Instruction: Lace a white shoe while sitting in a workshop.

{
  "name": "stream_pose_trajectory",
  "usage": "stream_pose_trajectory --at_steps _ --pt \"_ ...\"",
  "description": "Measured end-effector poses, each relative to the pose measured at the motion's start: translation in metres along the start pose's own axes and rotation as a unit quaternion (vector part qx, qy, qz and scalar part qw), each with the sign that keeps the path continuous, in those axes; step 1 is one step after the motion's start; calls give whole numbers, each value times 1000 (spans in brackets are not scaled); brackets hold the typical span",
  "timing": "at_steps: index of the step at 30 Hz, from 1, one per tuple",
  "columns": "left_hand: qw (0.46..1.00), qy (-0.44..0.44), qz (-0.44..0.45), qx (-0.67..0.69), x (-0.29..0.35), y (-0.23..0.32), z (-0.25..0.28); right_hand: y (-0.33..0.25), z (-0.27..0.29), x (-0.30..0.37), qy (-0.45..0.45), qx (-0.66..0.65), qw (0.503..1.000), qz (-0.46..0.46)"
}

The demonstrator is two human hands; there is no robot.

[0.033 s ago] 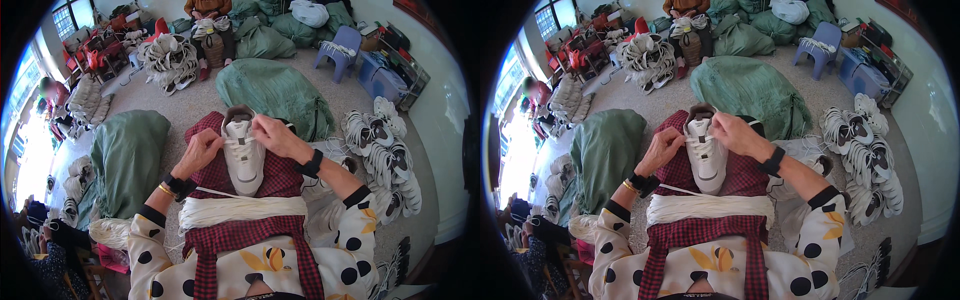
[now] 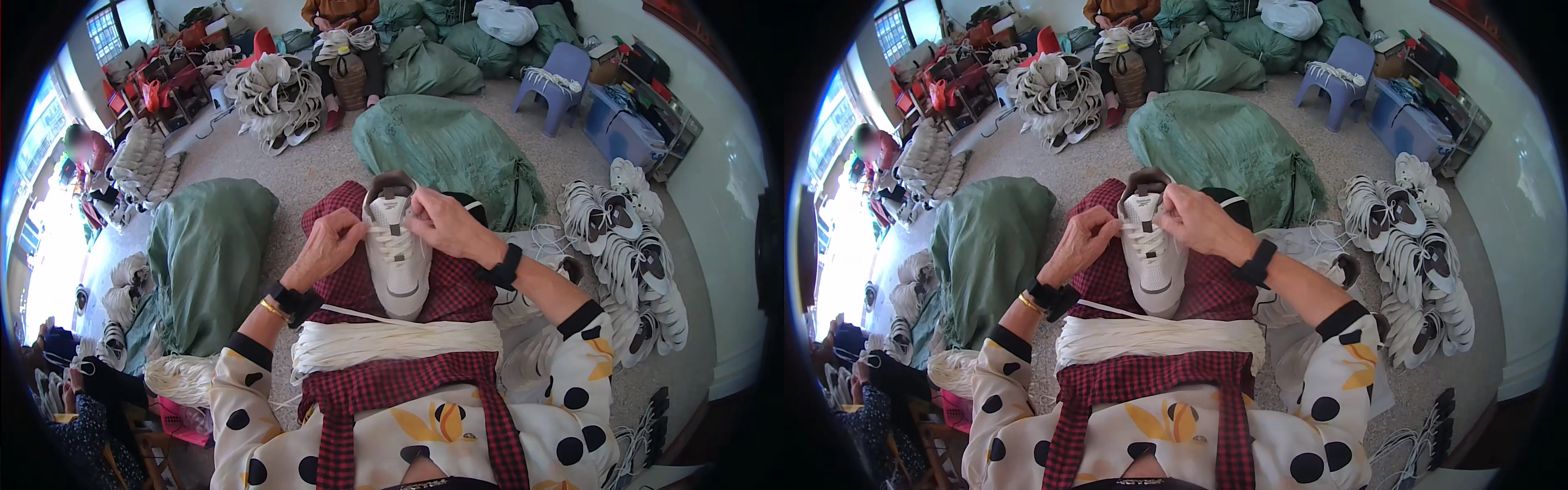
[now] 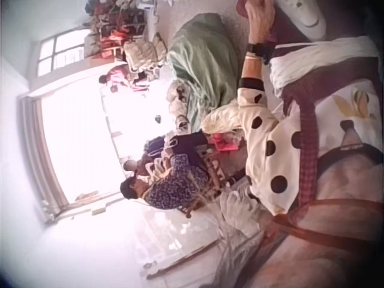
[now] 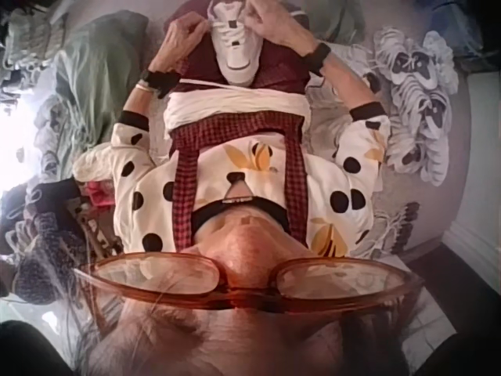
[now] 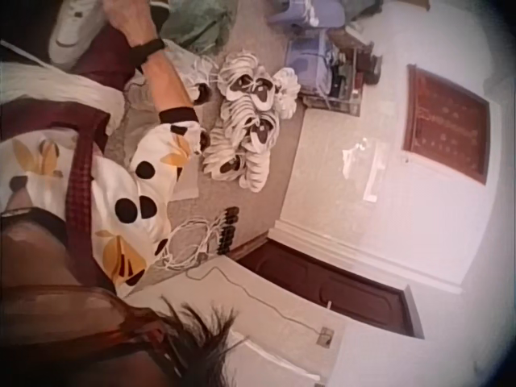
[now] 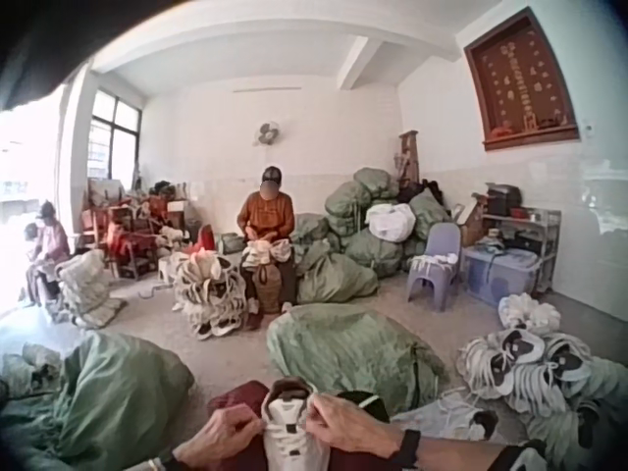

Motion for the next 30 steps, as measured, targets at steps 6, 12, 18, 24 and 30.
stream_pose_trajectory --at_steps 6,12,18,24,30 --pt "999 -34 22 -10 -3 -4 -8 12 -7 8 -21 -32 997 -64" --pt "996 -21 78 -28 -3 7 -11 -1 2 -4 -41 -1 998 -48" --pt "991 12 108 -73 -4 5 -25 16 15 1 27 57 998 -7" --pt "997 8 46 -56 4 1 -9 20 12 15 -47 7 993 -105" --pt "937 92 -234 -243 23 -2 27 4 37 33 -25 196 974 111"
Point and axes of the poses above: each hand's wrist, its own x-axis away from the middle knuckle, its own z-axis out of the back of the hand, y = z × x, the point moved 8 cm from there along -x, towards the middle knuckle, and after that the axes turned 15 degrees about z, right-handed, at the moved point
